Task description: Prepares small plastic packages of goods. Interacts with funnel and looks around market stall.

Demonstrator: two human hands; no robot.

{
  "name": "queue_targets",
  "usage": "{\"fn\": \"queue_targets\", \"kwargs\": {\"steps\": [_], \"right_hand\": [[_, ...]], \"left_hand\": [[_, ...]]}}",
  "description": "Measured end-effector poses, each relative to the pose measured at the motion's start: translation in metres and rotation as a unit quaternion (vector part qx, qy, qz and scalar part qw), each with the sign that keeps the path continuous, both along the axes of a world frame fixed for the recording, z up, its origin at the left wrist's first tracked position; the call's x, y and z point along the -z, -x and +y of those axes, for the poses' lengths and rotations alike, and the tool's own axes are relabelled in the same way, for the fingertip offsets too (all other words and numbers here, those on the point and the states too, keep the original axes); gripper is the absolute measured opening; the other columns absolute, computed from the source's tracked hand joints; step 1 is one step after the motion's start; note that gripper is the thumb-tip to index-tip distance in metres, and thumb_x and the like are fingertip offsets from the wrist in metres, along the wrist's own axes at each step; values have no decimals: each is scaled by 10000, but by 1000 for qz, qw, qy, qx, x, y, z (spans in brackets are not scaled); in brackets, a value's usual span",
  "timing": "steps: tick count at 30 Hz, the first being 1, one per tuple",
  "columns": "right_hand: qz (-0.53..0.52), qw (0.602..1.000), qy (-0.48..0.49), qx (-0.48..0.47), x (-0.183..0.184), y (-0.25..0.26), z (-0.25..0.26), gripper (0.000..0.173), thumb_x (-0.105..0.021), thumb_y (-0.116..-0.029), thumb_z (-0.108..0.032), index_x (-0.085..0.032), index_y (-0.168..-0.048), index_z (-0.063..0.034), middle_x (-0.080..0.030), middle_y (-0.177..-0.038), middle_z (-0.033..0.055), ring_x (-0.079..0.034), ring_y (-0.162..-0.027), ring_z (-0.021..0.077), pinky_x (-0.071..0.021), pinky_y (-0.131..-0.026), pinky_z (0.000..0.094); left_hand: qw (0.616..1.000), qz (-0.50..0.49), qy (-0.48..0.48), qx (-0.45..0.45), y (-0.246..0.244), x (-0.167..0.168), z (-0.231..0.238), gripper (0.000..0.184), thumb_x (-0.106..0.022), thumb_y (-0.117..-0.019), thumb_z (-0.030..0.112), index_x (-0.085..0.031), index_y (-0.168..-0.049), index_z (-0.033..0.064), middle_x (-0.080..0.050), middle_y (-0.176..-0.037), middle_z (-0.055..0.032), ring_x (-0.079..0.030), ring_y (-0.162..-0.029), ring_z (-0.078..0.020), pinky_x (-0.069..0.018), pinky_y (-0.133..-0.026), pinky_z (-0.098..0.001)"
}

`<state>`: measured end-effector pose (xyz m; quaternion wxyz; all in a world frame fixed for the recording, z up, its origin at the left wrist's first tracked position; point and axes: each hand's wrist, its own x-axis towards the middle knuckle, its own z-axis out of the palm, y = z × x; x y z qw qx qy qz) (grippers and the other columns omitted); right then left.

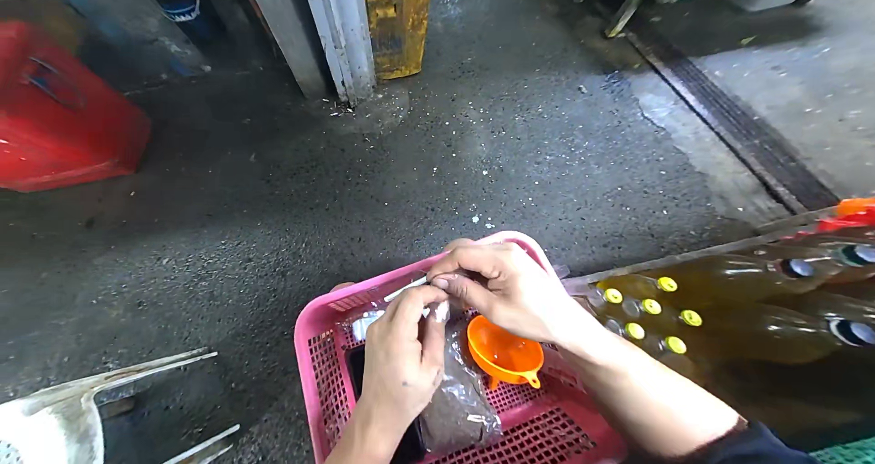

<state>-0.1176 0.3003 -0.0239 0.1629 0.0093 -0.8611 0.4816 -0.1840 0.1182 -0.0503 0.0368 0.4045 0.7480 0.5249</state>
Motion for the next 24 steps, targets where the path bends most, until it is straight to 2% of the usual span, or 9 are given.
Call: {"fn": "queue_targets", "kwargs": {"steps": [3,5,7,10,12,14,17,20,24], "right_hand": [[17,997,77,5,2,2,-8,190,-596,-1048,-209,-730,-1048,-75,-724,-912,-28,-663,-778,-7,-567,-699,160],[42,994,99,-7,6,5,-11,183,-609,-1040,-178,-731,-1069,-45,-727,-966,1,-670,-841,14,-572,-755,173],[57,993,105,-16,10,7,-13,182,-626,-1031,-171,-734,-1082,-34,-732,-998,18,-681,-877,29,-580,-785,186],[83,991,98,-26,15,9,-16,154,-668,-1004,-153,-715,-1066,-20,-734,-994,32,-687,-877,34,-586,-791,194],[106,991,64,-41,17,9,-17,132,-674,-997,-135,-709,-1037,-14,-735,-982,44,-686,-901,39,-578,-822,193],[127,989,32,-72,16,8,-17,129,-664,-1002,-122,-723,-1022,-9,-738,-966,61,-688,-930,61,-568,-859,206],[151,981,33,-113,14,8,-14,148,-636,-1022,-132,-719,-1024,-9,-730,-946,68,-682,-934,83,-561,-869,221],[160,976,72,-129,13,7,-12,183,-611,-1042,-163,-698,-1023,-3,-709,-925,64,-667,-903,58,-557,-833,203],[182,968,131,-116,16,9,-12,150,-674,-1003,-147,-728,-976,-10,-655,-836,40,-601,-823,43,-498,-756,188]], "left_hand": [[970,-194,-143,17,5,-5,1,112,-647,-979,66,-691,-1065,10,-739,-883,-17,-672,-667,-41,-574,-569,-184],[918,-332,-217,28,11,-6,-1,119,-674,-963,50,-716,-1070,17,-759,-906,-72,-682,-662,-66,-564,-566,-192],[859,-434,-270,28,15,-6,-3,111,-703,-951,76,-746,-1051,56,-767,-930,-92,-674,-654,-42,-532,-550,-157],[804,-512,-303,1,16,-7,-2,142,-719,-937,69,-754,-1074,86,-766,-953,-96,-652,-627,-23,-502,-521,-136],[797,-520,-308,-20,16,-9,-1,233,-693,-948,30,-710,-1176,69,-769,-957,-101,-650,-613,-28,-499,-519,-138],[816,-490,-305,-30,15,-9,0,368,-688,-945,10,-634,-1308,34,-769,-921,-101,-672,-626,-48,-532,-542,-155],[899,-345,-268,-21,13,-4,-1,508,-703,-942,21,-545,-1424,-13,-785,-949,-72,-739,-740,-101,-613,-644,-226],[958,-175,-227,6,13,-1,-4,473,-689,-946,9,-564,-1399,-45,-787,-1005,-45,-753,-806,-112,-639,-687,-248],[975,-117,-188,32,14,1,-5,473,-666,-910,-67,-614,-1377,-10,-785,-1054,-42,-749,-844,-88,-630,-739,-237]]}}
